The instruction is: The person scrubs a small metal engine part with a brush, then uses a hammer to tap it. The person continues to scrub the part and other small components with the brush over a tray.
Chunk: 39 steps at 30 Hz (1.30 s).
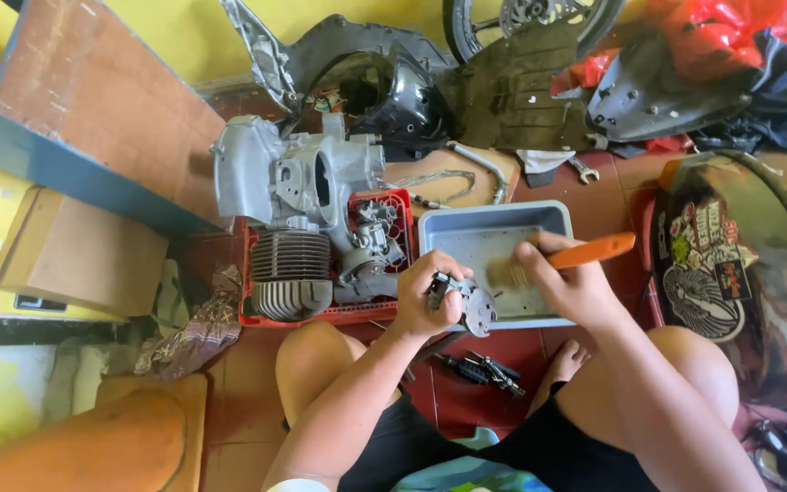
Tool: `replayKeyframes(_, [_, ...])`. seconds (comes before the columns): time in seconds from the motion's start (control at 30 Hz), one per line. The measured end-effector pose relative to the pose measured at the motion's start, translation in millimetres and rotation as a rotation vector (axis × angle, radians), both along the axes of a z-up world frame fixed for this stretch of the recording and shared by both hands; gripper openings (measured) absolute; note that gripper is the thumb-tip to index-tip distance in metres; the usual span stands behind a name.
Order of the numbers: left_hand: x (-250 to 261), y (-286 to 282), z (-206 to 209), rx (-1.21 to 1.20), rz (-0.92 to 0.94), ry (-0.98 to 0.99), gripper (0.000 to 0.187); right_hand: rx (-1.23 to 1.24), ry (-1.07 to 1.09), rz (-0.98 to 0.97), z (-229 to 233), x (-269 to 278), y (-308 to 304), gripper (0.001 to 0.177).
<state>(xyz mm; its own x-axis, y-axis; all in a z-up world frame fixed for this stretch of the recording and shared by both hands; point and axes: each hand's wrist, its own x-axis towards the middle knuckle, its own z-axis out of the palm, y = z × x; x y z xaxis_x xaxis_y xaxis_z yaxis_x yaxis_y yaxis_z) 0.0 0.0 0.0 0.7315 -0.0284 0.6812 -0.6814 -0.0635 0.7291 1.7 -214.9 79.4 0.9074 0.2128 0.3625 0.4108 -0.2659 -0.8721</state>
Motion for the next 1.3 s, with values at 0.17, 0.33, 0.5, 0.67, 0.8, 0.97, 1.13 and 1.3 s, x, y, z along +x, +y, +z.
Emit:
replayKeyframes(0.17, [10,-3,26,0.0,0.063,0.428,0.03,-0.176,-0.227,0.055,32,-42,23,0.032])
replayKeyframes(0.33, [32,0,17,-0.321,0.208,0.962,0.031,-0.069,-0.168,0.137,6,-35,24,0.026])
replayKeyframes(0.5, [40,7,9,-0.699,0.315,1.18,0.04,-0.246,0.257,-0.192,-16,8,-5,0.035])
replayKeyframes(0.67, [35,-3,10,-0.964,0.016,1.29,0.047,-0.247,0.425,-0.043,-8,-12,35,0.05])
replayKeyframes(0.8, [21,0,3,-0.852,-0.292,1.252,0.057,-0.284,0.314,-0.048,-5,-19,48,0.063])
replayKeyframes(0.97, [10,6,32,-0.382,-0.46,0.916,0.065,0.146,0.564,-0.161,-64,8,29,0.035])
replayKeyframes(1.13, [10,-4,12,0.083,-0.253,0.484,0.077,0.344,0.719,-0.212,-43,-5,34,0.042])
replayKeyframes(1.3, [27,-3,-27,-0.224,-0.247,0.665,0.071,-0.422,0.261,-0.116,1,-6,18,0.04])
